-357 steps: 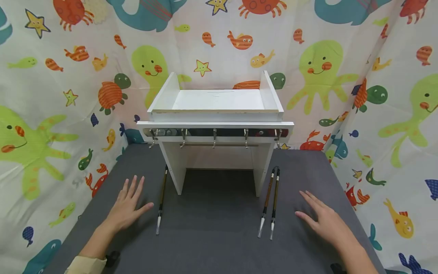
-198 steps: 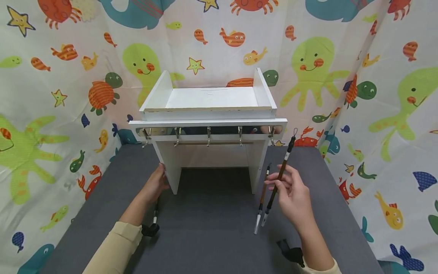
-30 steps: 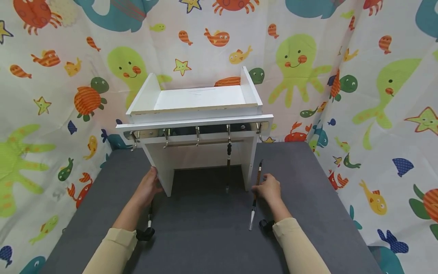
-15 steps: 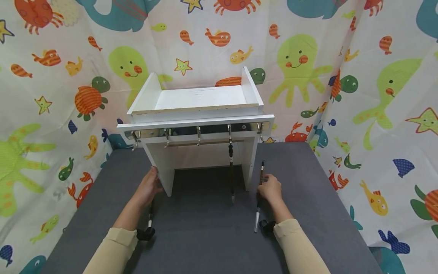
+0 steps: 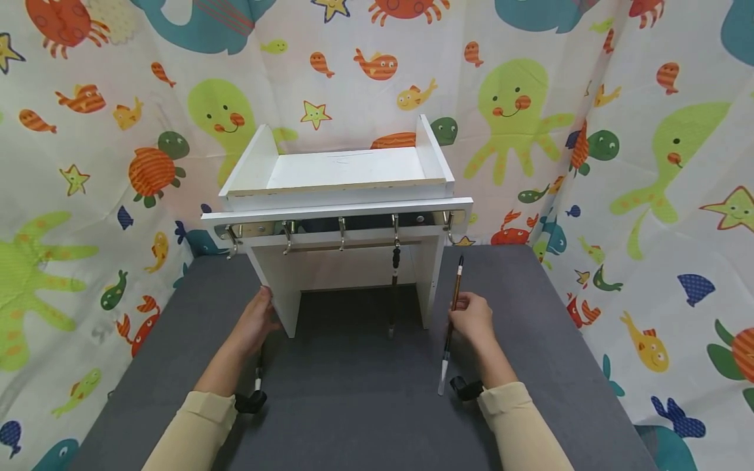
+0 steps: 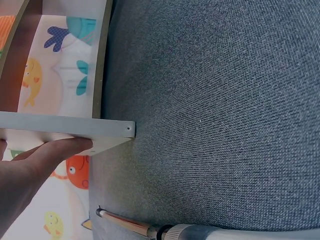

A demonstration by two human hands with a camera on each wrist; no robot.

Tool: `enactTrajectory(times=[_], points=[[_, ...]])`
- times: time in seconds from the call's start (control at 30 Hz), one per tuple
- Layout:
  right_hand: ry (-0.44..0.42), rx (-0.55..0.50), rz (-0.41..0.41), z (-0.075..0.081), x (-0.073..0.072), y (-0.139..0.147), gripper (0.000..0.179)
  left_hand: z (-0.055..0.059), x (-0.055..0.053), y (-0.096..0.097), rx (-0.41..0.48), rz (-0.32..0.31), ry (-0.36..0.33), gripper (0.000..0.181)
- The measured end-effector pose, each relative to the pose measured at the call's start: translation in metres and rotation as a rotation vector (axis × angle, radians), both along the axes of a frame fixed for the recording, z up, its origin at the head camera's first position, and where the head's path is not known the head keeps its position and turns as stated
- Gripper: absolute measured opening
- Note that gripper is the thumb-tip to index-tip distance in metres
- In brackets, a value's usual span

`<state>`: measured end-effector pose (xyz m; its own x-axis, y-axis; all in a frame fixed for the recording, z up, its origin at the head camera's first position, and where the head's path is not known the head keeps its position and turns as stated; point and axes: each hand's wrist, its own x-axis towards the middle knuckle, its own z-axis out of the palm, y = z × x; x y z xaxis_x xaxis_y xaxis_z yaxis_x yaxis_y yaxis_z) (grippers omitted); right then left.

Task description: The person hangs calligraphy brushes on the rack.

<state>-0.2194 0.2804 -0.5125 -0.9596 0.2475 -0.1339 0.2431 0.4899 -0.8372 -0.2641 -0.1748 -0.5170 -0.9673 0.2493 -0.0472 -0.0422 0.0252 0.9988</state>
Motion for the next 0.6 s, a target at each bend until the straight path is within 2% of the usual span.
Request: enactTrajectory(times=[0.17,0.37,0.6], points=[[0.011,-0.114,-0.007,0.011,0.004,-0.004,0.053,0.0,-0.002,0.0,0.003,0.003,-0.006,0.08],[0.089,-0.066,-0.046,0.017,0.01,-0.003,0.055,-0.003,-0.004,-0.001,0.009,0.001,-0.007,0.085],[0.194,-0.006,-0.087,0.029,0.019,-0.003,0.052,-0.002,-0.002,0.0,0.017,0.003,-0.003,0.085]])
